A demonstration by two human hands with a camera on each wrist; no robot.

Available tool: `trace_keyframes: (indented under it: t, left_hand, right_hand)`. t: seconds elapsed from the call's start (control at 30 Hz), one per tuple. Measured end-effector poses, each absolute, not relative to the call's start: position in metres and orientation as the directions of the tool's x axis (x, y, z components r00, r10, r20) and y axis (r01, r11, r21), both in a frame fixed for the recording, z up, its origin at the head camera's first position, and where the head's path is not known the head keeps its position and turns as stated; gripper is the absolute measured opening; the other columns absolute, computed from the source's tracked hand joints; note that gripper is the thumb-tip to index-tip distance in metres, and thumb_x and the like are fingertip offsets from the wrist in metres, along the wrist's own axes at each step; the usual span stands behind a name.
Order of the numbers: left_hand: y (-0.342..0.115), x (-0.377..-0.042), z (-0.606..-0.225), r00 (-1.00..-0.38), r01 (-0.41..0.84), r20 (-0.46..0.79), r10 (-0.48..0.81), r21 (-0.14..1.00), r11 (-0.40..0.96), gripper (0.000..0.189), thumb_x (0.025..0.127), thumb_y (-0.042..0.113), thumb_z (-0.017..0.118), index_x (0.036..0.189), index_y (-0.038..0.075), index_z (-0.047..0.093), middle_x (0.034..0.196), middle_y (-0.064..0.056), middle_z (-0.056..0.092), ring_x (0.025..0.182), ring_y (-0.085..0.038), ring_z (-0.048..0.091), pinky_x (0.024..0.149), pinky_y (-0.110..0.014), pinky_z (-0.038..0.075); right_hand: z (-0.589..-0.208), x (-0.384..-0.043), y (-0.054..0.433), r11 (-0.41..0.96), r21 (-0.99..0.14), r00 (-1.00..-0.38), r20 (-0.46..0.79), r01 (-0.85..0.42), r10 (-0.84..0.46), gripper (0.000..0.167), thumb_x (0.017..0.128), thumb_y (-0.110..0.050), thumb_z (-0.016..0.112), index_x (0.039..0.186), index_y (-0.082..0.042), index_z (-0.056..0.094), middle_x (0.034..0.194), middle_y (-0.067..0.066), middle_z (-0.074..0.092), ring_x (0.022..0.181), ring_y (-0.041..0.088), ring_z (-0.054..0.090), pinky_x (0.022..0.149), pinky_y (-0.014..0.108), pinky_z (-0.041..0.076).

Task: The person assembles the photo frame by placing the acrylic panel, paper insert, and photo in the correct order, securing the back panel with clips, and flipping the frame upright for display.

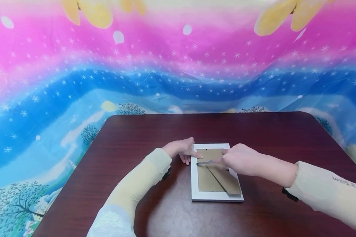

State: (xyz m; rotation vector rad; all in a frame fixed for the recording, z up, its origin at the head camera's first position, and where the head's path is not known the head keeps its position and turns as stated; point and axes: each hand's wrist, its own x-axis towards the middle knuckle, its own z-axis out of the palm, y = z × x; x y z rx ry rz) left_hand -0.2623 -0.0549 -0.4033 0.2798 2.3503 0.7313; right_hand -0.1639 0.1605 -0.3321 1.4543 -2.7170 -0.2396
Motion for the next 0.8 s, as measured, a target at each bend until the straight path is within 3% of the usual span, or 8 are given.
trace_keyframes:
  t: [0.5, 0.63, 0.8]
  left_hand:
    - [-0.054, -0.265, -0.405, -0.754, 0.007, -0.529, 0.390, 0.587, 0.810, 0.077, 0.088, 0.031, 0.074, 0.138, -0.003, 0.025, 0.068, -0.018, 0.066, 0.044, -0.019, 0.060, 0.049, -0.033, 0.055]
    - [-0.055, -0.265, -0.404, -0.754, -0.004, -0.527, 0.392, 0.601, 0.800, 0.067, 0.087, 0.029, 0.074, 0.128, -0.002, 0.031, 0.069, -0.019, 0.065, 0.045, -0.019, 0.061, 0.050, -0.033, 0.055]
    - [-0.055, -0.264, -0.403, -0.746, -0.016, -0.532, 0.400, 0.615, 0.788, 0.068, 0.088, 0.028, 0.074, 0.131, -0.002, 0.029, 0.070, -0.020, 0.064, 0.046, -0.020, 0.060, 0.050, -0.034, 0.055]
  right_hand:
    - [-0.341, -0.163, 0.168, 0.584, 0.012, -0.584, -0.033, -0.811, -0.811, 0.038, 0.078, -0.001, 0.077, 0.114, -0.013, 0.074, 0.065, -0.011, 0.054, 0.054, 0.002, 0.040, 0.043, 0.019, 0.033]
    - [-0.343, -0.163, 0.170, 0.591, 0.002, -0.591, -0.028, -0.807, -0.806, 0.041, 0.078, 0.002, 0.076, 0.116, -0.013, 0.073, 0.063, -0.012, 0.051, 0.053, 0.003, 0.039, 0.042, 0.020, 0.032]
    - [-0.345, -0.162, 0.171, 0.575, 0.019, -0.575, -0.015, -0.818, -0.818, 0.045, 0.075, 0.004, 0.076, 0.118, -0.012, 0.072, 0.059, -0.011, 0.049, 0.052, 0.004, 0.039, 0.040, 0.020, 0.030]
